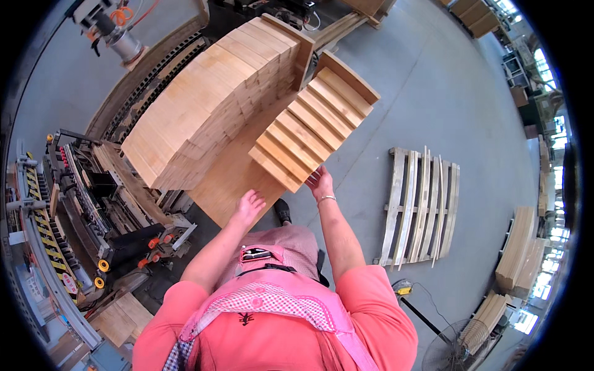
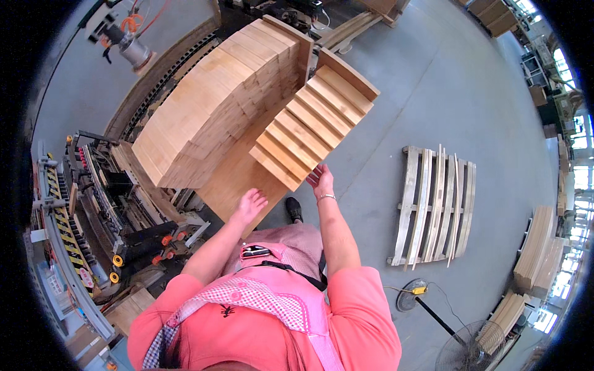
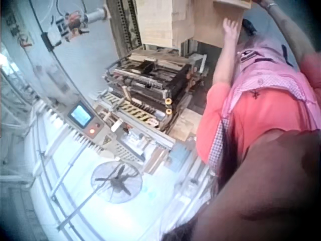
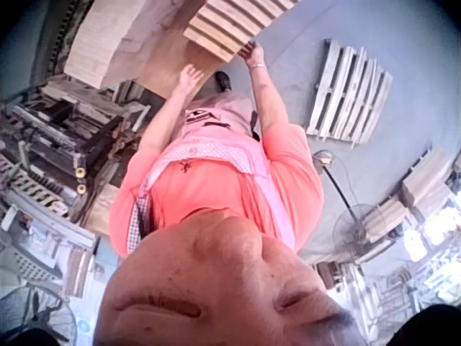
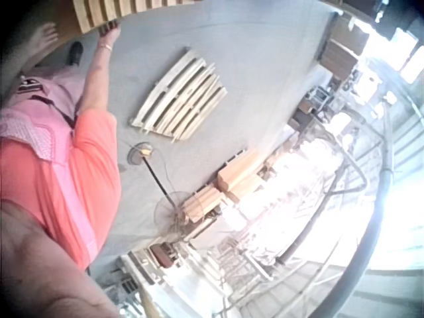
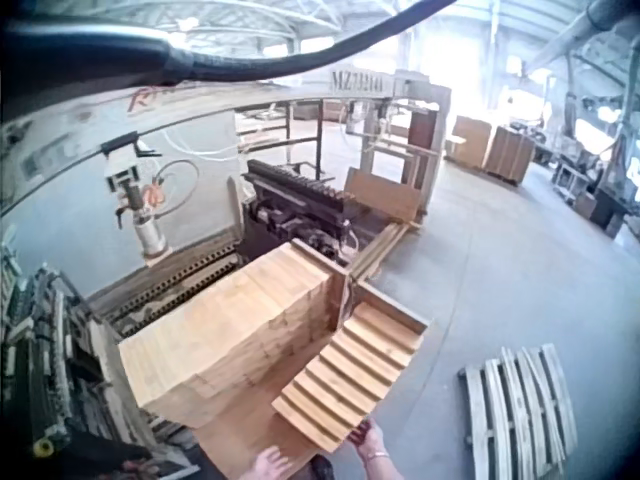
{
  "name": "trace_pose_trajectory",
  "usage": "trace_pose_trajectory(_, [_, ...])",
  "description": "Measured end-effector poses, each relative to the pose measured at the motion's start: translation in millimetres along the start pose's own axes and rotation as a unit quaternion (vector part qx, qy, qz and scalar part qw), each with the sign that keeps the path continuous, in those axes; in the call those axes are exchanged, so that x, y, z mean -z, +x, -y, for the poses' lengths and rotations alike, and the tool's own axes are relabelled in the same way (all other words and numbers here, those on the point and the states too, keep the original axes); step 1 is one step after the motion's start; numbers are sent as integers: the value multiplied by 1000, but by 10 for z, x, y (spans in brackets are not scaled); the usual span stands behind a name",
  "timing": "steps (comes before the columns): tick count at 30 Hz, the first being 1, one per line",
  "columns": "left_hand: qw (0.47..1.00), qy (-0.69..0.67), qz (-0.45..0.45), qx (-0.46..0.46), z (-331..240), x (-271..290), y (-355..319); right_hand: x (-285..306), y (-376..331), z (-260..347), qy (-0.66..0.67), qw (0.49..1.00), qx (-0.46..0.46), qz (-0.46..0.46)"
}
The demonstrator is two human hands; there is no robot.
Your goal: The person operates a woodworking machine to process small wooden blocks. They feed the blocks into the machine one by one, retrieve the processed pieces, and stack them on a nearby table. The person occasionally adjusts the machine's settings and clears the output area.
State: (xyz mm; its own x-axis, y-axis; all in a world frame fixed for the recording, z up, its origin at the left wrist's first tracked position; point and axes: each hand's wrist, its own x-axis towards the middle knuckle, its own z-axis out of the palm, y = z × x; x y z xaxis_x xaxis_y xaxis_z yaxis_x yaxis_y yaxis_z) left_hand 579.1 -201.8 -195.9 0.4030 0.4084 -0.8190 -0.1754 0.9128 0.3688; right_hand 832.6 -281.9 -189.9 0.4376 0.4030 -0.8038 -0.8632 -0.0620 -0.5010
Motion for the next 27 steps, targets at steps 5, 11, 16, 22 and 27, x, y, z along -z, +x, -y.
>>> trace_pose_trajectory(5, [999,-37,-8,-25,-20,-376,170,-65,184,121,-11,999,-28,-19])
trace_pose_trajectory(11, [998,-24,-49,-26,-4,-680,312,35,410,129,-19,999,-37,-10])
trace_pose_trajectory(16, [999,3,-49,-23,0,-799,395,-51,418,101,-10,999,-36,-35])
trace_pose_trajectory(22, [997,12,-78,-18,-15,-932,352,-111,531,189,32,996,-27,-76])
trace_pose_trajectory(27, [995,13,-92,-24,7,-1002,358,-148,512,117,47,992,-29,-111])
